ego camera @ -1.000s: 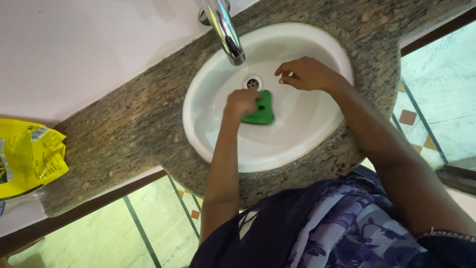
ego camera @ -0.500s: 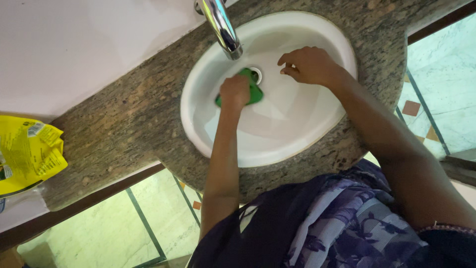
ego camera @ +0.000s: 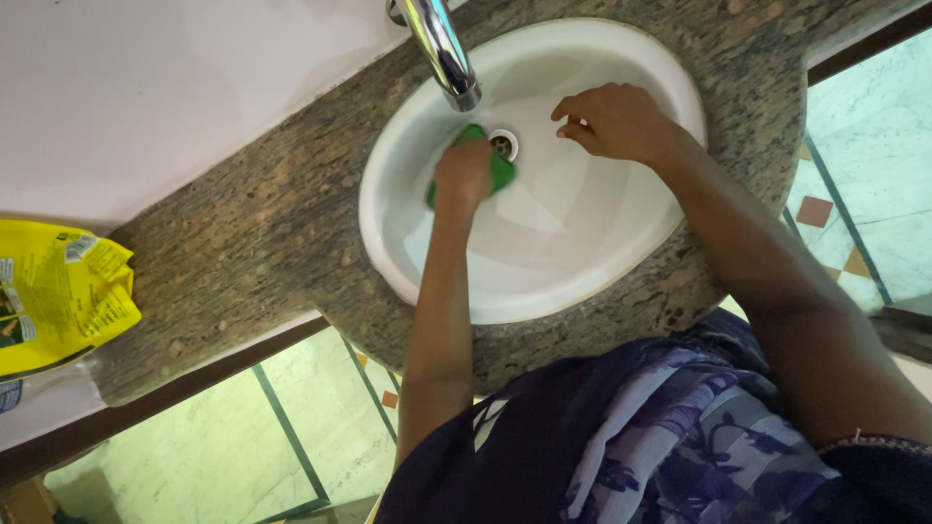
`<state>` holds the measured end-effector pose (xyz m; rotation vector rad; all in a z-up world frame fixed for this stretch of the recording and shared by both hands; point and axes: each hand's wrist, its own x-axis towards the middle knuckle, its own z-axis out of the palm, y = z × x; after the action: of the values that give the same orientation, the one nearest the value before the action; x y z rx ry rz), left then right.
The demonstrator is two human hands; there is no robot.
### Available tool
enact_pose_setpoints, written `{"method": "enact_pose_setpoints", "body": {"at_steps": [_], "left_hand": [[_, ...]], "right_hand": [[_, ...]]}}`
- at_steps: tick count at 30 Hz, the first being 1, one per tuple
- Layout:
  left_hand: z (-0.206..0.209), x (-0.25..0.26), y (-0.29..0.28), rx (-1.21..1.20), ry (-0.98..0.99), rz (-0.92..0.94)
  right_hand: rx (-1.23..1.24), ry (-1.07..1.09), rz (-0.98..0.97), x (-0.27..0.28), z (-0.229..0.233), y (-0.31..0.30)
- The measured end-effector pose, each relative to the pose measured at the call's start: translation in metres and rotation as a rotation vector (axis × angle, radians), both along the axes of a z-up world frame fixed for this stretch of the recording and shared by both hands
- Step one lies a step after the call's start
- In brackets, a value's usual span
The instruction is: The person scrubs the interior of a white bathroom sink with a green sponge, repeatedly rubbing the basin and drain area. The person occasionally rinses the sponge under the faucet and continues scrubbing.
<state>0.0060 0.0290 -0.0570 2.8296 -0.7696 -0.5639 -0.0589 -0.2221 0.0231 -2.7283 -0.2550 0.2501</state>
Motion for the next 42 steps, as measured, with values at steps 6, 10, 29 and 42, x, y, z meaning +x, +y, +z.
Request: {"method": "enact_pose_setpoints", "body": {"at_steps": [6,10,29,42], "left_hand": [[0.014,-0.033,-0.043,-0.447,0.300,-0.366],[0.021,-0.008,-0.020,-0.077,0.119,0.015],[0.014,-0.027,-0.039,-0.104,0.171,-0.171],[-0.003,-0.030,-0.043,-0.219,0.184,-0.359]], "right_hand": [[-0.048,-0.024,-0.004,0.000,-0.009,-0.002],[-0.012,-0.007,0.008,0.001,-0.007,-0.002],[-0.009,-0.016,0.029,0.000,-0.009,0.000],[0.000,0.012,0.021,-0.001,-0.008,-0.001]]}}
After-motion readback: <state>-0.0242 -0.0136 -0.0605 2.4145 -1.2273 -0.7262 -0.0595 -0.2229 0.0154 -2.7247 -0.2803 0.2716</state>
